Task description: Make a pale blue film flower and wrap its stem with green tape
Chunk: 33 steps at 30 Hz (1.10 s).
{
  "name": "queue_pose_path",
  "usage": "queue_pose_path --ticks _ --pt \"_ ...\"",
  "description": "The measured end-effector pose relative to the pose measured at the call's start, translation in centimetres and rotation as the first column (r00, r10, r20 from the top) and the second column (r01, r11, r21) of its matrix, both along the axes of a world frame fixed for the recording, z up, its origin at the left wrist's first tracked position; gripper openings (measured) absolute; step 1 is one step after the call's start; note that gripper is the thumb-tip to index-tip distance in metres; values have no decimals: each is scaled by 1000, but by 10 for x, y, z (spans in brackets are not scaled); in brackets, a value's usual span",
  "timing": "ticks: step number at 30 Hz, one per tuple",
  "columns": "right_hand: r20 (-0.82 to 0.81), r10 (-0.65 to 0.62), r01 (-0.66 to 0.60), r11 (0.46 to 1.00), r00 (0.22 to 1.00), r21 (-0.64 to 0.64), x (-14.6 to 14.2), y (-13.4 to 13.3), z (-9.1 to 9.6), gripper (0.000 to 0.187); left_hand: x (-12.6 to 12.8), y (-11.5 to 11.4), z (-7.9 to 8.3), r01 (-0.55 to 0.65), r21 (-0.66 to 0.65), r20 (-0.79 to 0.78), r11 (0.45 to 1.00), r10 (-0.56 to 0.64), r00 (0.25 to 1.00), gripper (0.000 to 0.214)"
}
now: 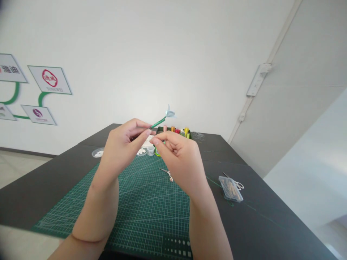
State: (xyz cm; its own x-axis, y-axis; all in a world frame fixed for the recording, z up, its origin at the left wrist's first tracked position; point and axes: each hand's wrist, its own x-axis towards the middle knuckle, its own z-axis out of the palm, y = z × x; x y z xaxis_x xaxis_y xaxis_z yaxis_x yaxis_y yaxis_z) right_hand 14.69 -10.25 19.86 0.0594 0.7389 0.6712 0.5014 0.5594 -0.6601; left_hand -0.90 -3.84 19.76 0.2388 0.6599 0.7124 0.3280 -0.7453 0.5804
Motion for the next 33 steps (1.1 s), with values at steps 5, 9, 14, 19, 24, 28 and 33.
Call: queue_pose_path --ticks 5,9,14,19,24,28,33 --pt "-84 -3 7 998 996 55 9 -11 1 15 -4 -2 1 13 -12 -368 1000 -16 930 13" --pt "-163 -66 89 987 984 136 18 -15 1 11 -6 -5 -2 102 4 -543 995 -83 836 12" --pt "-221 -111 140 983 969 122 28 -9 3 9 -9 -14 -4 245 -35 -676 969 -204 708 10" --pt "-257 -83 109 990 963 90 32 0 4 8 -12 -24 -1 325 -25 -695 945 -250 674 11" --pt "-254 -118 143 986 960 82 33 10 2 11 -16 -31 0 337 33 -697 941 -220 683 10" --pt "-251 -134 158 984 959 77 35 18 1 12 -21 -39 2 319 64 -673 946 -195 714 8" --pt "-247 -91 113 991 965 75 38 28 -1 12 -27 -47 3 287 78 -605 955 -184 775 6"
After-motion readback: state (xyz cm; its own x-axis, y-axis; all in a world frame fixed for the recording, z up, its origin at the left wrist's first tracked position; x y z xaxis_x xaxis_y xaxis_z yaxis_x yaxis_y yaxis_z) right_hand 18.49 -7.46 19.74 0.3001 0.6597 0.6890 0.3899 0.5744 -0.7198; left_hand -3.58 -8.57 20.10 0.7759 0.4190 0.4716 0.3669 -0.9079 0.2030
